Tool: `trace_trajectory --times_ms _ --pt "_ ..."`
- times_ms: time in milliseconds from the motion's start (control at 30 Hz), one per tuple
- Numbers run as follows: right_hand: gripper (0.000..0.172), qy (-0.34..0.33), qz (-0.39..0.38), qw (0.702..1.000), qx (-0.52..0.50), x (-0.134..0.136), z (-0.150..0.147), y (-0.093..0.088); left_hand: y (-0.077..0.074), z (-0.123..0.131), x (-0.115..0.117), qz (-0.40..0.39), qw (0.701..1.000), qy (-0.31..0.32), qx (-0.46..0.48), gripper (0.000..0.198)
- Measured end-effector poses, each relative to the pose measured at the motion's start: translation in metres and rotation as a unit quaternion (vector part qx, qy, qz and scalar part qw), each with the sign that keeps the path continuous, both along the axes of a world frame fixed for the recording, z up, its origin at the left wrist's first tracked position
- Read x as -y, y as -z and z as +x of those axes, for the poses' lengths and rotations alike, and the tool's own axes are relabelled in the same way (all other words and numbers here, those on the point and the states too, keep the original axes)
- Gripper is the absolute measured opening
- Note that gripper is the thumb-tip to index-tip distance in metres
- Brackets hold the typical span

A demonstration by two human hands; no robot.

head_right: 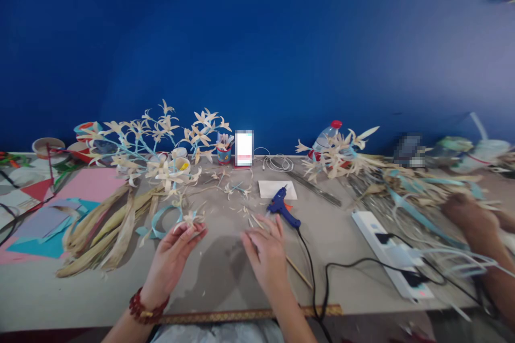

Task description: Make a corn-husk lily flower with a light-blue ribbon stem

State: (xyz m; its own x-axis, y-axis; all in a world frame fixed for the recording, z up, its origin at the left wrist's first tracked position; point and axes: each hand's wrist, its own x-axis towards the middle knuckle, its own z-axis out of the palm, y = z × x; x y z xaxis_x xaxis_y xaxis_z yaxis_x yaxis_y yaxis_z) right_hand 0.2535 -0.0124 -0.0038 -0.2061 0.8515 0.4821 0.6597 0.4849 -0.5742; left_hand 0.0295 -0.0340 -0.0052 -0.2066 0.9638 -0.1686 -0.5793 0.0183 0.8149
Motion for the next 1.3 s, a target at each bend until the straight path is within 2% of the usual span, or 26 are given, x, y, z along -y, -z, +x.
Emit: trace_trajectory --times_ms 33,300,367,433,533,633,700,767,833,933,1000,1100,1300 --pt "0.019 -0.015 -0.002 1.000 0.001 0.000 -0.004 -0.002 -0.001 0.001 0.000 -0.001 1.000 0.004 0.010 0.017" --pt "0.021 -0.128 -0.079 0.980 -0.128 0.012 -0.055 -0.011 -0.004 0.011 0.005 -0.010 1.000 0.025 0.007 0.016" --pt "0.021 -0.126 -0.097 0.974 -0.162 0.013 -0.062 -0.011 -0.004 0.012 0.006 -0.009 0.999 0.030 0.004 0.016" --pt "0.014 -0.107 -0.114 0.972 -0.175 0.013 -0.064 -0.010 -0.004 0.013 0.007 -0.006 0.999 0.032 0.000 0.016" --pt "0.013 -0.108 -0.127 0.976 -0.143 0.015 -0.061 -0.007 -0.004 0.016 0.008 -0.004 0.999 0.035 -0.025 0.017" --pt "0.014 -0.117 -0.109 0.981 -0.112 0.014 -0.048 -0.004 -0.004 0.019 0.009 -0.002 0.997 0.043 -0.057 0.019" --pt "0.015 -0.089 -0.078 0.989 -0.094 0.008 -0.032 -0.001 -0.003 0.021 0.010 -0.004 0.996 0.048 -0.072 0.020" --pt "0.018 -0.020 -0.036 0.998 -0.056 -0.003 -0.008 0.004 -0.003 0.021 0.010 -0.005 0.995 0.049 -0.087 0.021" --pt "0.022 0.080 -0.010 0.997 0.017 -0.019 0.022 0.010 -0.001 0.021 0.010 -0.003 0.994 0.047 -0.102 0.023" --pt "0.035 0.184 -0.046 0.965 0.182 -0.045 0.066 0.021 0.004 0.021 0.010 0.008 0.992 0.049 -0.112 0.023" --pt "0.042 0.193 -0.060 0.957 0.208 -0.060 0.085 0.028 0.006 0.023 0.010 0.014 0.992 0.050 -0.119 0.023" --pt "0.050 0.175 -0.074 0.955 0.226 -0.075 0.096 0.037 0.009 0.025 0.010 0.019 0.990 0.048 -0.133 0.023" --pt "0.039 0.132 -0.101 0.959 0.230 -0.086 0.096 0.040 0.008 0.022 0.007 0.031 0.990 0.037 -0.135 0.023"
